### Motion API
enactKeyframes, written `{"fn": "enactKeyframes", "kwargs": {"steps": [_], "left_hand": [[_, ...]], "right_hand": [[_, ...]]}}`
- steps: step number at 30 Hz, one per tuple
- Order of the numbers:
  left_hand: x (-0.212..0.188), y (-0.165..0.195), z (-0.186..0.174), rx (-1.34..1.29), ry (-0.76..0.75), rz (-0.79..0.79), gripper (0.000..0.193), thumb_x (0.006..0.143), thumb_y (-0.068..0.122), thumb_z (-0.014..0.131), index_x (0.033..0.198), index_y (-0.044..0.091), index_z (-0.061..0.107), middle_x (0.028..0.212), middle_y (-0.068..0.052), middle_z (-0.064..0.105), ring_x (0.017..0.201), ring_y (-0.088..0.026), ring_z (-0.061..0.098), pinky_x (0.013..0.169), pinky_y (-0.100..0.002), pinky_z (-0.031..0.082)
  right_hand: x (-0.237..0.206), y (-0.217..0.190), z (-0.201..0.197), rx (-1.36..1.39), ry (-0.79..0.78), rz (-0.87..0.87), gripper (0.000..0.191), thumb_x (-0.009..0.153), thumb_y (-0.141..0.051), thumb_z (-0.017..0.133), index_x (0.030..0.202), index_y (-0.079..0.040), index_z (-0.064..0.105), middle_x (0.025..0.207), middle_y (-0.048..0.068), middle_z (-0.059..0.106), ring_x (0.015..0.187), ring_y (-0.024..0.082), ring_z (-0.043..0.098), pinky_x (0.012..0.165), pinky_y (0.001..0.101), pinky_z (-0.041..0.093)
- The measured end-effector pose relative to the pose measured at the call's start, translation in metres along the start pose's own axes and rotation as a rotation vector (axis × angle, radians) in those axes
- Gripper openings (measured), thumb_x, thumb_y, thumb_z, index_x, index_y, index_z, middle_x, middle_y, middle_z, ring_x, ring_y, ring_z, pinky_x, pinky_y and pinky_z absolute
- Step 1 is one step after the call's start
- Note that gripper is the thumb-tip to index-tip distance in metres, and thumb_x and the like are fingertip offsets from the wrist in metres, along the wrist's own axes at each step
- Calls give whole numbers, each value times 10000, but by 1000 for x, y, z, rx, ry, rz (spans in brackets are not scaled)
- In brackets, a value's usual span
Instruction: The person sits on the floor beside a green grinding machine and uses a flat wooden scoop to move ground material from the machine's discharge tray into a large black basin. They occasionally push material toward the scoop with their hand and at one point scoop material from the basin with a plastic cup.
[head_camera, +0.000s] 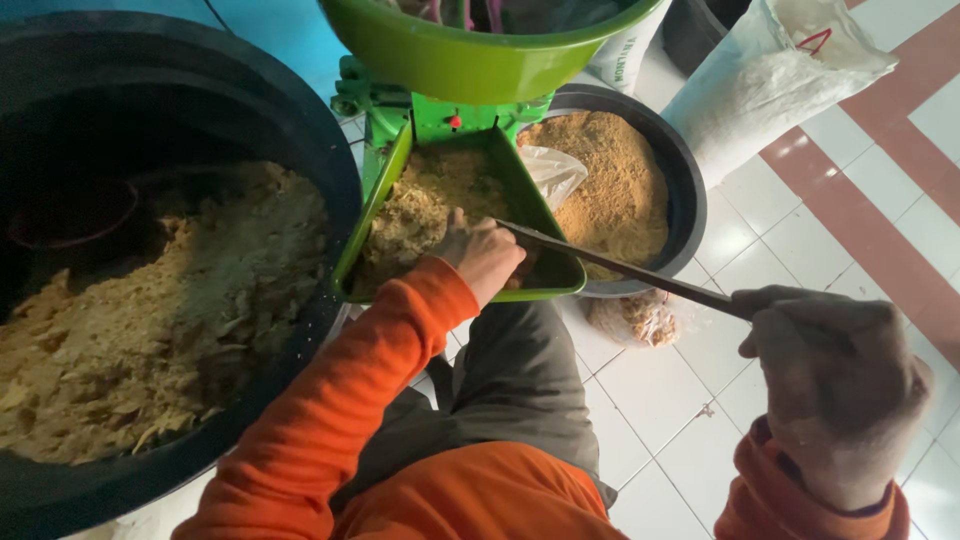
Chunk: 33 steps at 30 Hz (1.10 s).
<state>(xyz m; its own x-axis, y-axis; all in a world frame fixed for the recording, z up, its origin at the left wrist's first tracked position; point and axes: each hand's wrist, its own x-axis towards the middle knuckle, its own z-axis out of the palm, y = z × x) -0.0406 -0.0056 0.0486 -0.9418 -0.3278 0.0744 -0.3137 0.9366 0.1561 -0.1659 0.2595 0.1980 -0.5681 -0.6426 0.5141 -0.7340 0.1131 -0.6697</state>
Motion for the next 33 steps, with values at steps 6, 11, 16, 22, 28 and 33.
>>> {"fn": "enactKeyframes", "kwargs": {"steps": [6,11,16,22,28,33], "left_hand": [[-7,-20,9,6,374,-50,132,878,152,613,803,180,718,847,-38,693,937,-256,675,891,-565,445],[-3,-73,-1,8,452,-218,106,891,116,593,897,112,699,908,-136,684,878,-359,670,742,-508,499],[15,-122,13,107,392,-292,78,859,36,598,891,66,662,959,-191,674,914,-402,670,733,-483,536],[41,-167,49,87,122,-473,156,930,11,538,1057,-2,628,1117,-283,638,982,-427,654,783,-489,543],[62,-185,63,-360,575,-194,211,959,157,512,982,-35,596,1066,-318,586,1026,-475,544,860,-512,449],[83,-163,52,-851,361,-770,174,908,154,561,938,-16,586,893,-234,640,879,-435,622,775,-522,480]], "right_hand": [[11,25,48,-57,-184,-182,189,918,51,731,1074,29,626,1078,152,754,900,221,775,762,306,624],[14,40,113,55,-217,-338,168,950,20,713,1079,13,605,1125,136,714,906,252,744,738,317,618],[10,41,139,79,-133,-278,128,944,8,692,1042,10,609,1101,155,709,856,281,745,718,326,606],[18,24,155,100,-167,-370,171,943,47,693,1094,15,618,1111,171,695,961,357,712,820,386,591],[9,24,141,138,-199,-264,149,934,17,689,1070,-15,639,1111,147,714,914,287,750,765,330,611],[23,25,167,59,-145,-390,232,900,92,702,1104,6,629,1122,147,695,981,336,708,846,377,590]]}}
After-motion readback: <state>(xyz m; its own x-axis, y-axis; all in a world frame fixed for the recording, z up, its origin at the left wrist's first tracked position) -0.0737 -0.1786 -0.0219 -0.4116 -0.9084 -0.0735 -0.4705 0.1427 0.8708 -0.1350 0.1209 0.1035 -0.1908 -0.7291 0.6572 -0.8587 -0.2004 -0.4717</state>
